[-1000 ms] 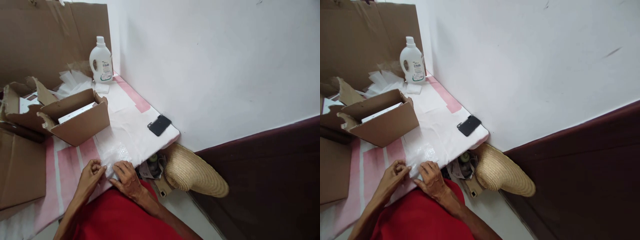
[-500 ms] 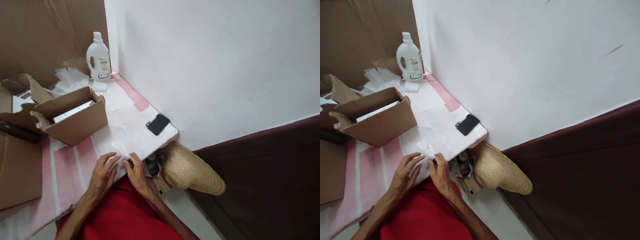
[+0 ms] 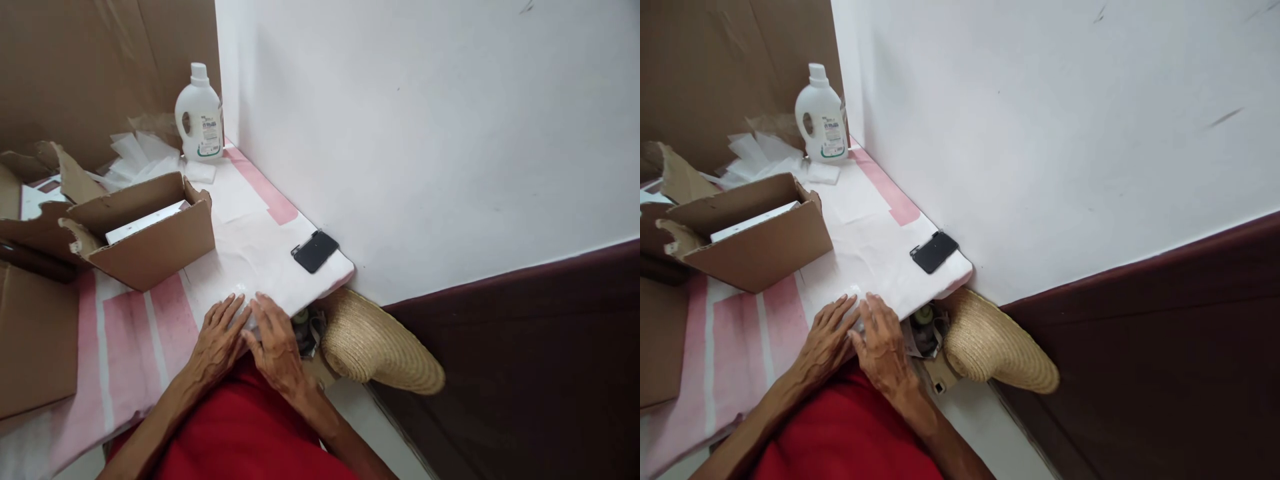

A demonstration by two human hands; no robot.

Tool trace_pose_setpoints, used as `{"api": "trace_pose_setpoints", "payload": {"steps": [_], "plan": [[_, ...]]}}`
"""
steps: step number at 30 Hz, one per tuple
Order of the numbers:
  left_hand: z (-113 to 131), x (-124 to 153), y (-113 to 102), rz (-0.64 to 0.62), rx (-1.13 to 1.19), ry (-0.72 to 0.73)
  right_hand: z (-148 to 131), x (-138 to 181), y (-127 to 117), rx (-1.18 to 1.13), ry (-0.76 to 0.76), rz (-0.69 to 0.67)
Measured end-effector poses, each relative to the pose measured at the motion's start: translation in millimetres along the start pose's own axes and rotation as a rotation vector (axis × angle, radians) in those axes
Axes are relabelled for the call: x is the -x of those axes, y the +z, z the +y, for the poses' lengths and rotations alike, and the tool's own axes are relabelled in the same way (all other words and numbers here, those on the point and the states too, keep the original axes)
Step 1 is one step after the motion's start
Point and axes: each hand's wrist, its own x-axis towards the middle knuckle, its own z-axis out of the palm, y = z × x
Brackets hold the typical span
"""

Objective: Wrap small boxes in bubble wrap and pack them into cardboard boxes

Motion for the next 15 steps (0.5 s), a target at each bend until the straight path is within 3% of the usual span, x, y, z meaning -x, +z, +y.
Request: {"api": "trace_pose_setpoints", "payload": {"steps": [3,7,15], "plan": [[-5,-1,7,-0.026,-0.03,0.023,8,11,19,0.039,-0.088,-0.141],[-13,-1,12,-0.12,0.014,0.034,18,24,36,0.088,-0.081,-0.2],[-26,-15,-19,-0.356,0.268,-0.008,38,9,18,0.079,-0.236,-0.207]]}}
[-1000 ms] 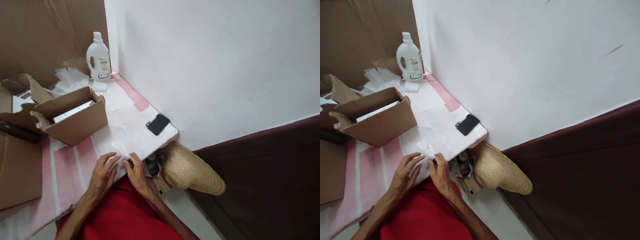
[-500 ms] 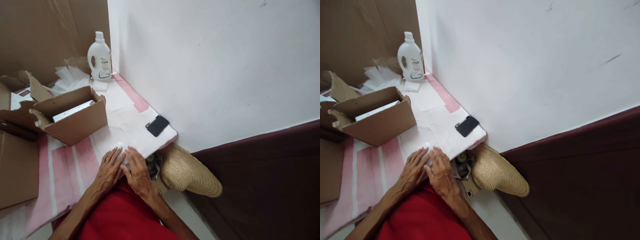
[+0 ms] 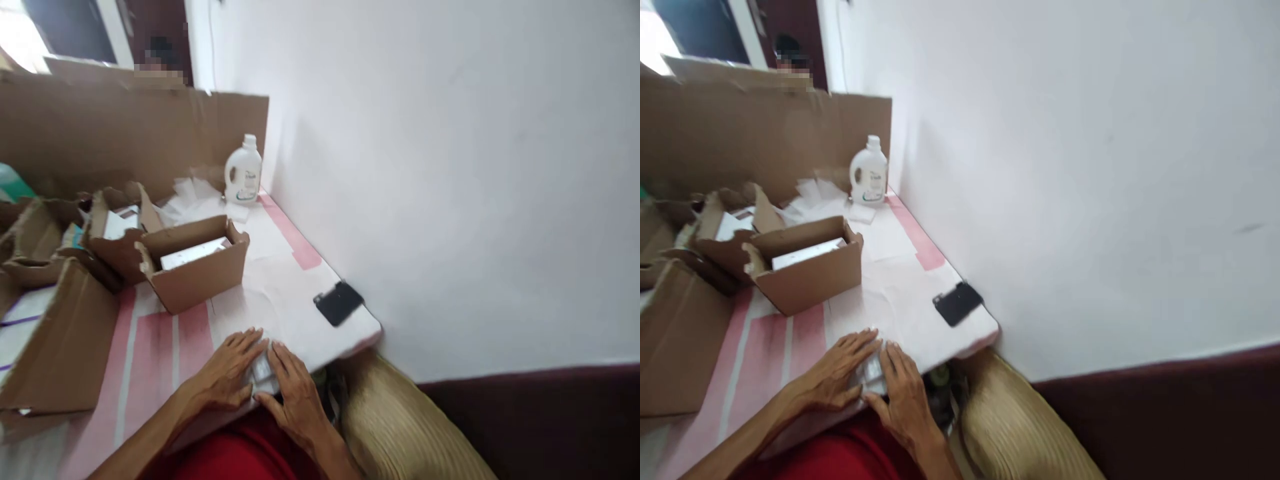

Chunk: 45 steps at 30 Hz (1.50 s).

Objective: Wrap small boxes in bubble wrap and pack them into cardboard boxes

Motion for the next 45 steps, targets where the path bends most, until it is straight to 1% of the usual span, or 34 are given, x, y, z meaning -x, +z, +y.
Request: {"api": "trace_pose_setpoints", "payload": {"steps": [2,5,7,8,9,11,14,15,16,18,19,21,23,25,26,27,28,30,32,33,34,35,37,39,40,43,45], "plan": [[-1,-4,-5,0.004,0.027,-0.012,7,-8,-2,0.041,-0.057,0.052],[-6,-12,-7,0.103,0.031,-0.038,13,-30,-8,0.071,-0.151,0.129],[-8,-15,-15,0.186,0.03,-0.074,13,-52,-23,0.06,-0.194,0.145],[-8,-16,-23,0.246,0.029,-0.093,11,-66,-35,0.039,-0.207,0.148],[-8,-15,-35,0.323,0.019,-0.104,9,-81,-49,0.005,-0.211,0.151],[-6,-12,-71,0.531,-0.036,-0.095,1,-118,-81,-0.083,-0.226,0.182],[-8,-5,-139,0.85,-0.226,-0.037,-14,-185,-123,-0.134,-0.33,0.295],[-11,-3,-160,0.939,-0.29,-0.07,-20,-208,-132,-0.139,-0.371,0.336],[-15,-1,-179,1.005,-0.355,-0.118,-25,-231,-138,-0.14,-0.409,0.365],[-27,3,-207,1.06,-0.458,-0.213,-35,-270,-144,-0.115,-0.504,0.399],[-34,4,-215,1.058,-0.485,-0.239,-39,-285,-145,-0.091,-0.56,0.399],[-46,7,-224,1.047,-0.478,-0.247,-45,-307,-143,-0.038,-0.651,0.382],[-55,8,-226,1.071,-0.441,-0.248,-47,-318,-139,-0.004,-0.681,0.36],[-63,9,-222,1.089,-0.426,-0.294,-46,-324,-131,0.007,-0.668,0.329],[-66,9,-219,1.068,-0.427,-0.332,-43,-326,-124,0.004,-0.667,0.3],[-70,9,-215,1.013,-0.42,-0.376,-39,-328,-117,-0.008,-0.672,0.254],[-73,9,-212,0.925,-0.39,-0.415,-35,-329,-110,-0.029,-0.678,0.193],[-78,10,-206,0.696,-0.263,-0.455,-25,-332,-100,-0.106,-0.679,0.018],[-79,11,-205,0.513,-0.115,-0.463,-15,-334,-100,-0.217,-0.667,-0.198],[-78,12,-206,0.459,-0.061,-0.468,-12,-336,-105,-0.274,-0.653,-0.284],[-77,12,-209,0.425,-0.03,-0.479,-10,-338,-111,-0.329,-0.633,-0.336],[-75,12,-212,0.405,-0.018,-0.496,-10,-340,-117,-0.376,-0.606,-0.348],[-72,10,-218,0.371,-0.023,-0.519,-13,-347,-125,-0.444,-0.542,-0.278],[-70,8,-222,0.345,-0.033,-0.519,-19,-356,-122,-0.466,-0.536,-0.236],[-70,7,-223,0.339,-0.037,-0.52,-22,-360,-117,-0.456,-0.564,-0.254],[-67,6,-221,0.342,-0.051,-0.557,-27,-372,-92,-0.368,-0.65,-0.376],[-66,6,-219,0.36,-0.063,-0.567,-27,-377,-78,-0.289,-0.668,-0.406]]}}
